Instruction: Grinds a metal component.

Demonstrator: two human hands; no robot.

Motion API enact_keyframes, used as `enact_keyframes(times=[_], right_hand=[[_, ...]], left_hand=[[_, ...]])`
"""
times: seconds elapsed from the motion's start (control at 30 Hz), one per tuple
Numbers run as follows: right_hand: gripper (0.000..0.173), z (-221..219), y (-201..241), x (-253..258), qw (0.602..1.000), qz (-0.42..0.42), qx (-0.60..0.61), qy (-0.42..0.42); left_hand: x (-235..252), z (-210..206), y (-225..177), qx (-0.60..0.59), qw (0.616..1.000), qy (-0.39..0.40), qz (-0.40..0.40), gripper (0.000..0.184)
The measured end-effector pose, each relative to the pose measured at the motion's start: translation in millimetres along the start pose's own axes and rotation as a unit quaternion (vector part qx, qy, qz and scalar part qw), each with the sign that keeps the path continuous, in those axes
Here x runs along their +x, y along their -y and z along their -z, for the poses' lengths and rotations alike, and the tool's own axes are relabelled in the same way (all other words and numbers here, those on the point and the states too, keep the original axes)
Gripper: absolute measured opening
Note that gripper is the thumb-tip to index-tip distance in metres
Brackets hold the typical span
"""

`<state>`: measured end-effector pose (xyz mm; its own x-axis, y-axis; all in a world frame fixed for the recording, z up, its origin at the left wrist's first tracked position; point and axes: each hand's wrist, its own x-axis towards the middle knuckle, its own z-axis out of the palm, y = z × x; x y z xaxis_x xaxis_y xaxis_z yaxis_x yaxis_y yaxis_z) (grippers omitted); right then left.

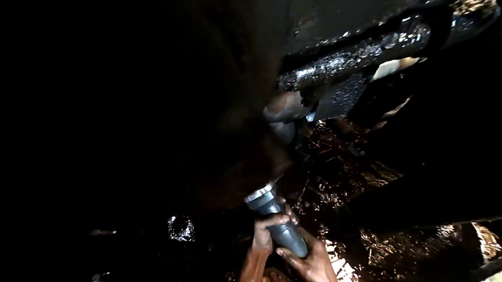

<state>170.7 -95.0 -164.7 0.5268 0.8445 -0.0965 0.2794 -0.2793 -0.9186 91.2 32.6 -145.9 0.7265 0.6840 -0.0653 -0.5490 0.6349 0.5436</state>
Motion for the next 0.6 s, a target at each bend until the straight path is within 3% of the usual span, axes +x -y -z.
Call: enact_keyframes(times=[0.17,0.53,0.6], right_hand=[[0.077,-20,23,-14,0.995,0.009,-0.1,0.025],[0.078,-50,35,-23,0.983,0.082,-0.164,-0.024],[0.078,-52,37,-23,0.982,0.083,-0.166,-0.022]], left_hand=[[-25,32,-14,-0.075,0.991,0.084,-0.068,0.038],[-46,42,-35,-0.074,0.993,0.026,-0.092,0.037],[-46,49,-36,-0.085,0.99,0.059,-0.098,0.037]])
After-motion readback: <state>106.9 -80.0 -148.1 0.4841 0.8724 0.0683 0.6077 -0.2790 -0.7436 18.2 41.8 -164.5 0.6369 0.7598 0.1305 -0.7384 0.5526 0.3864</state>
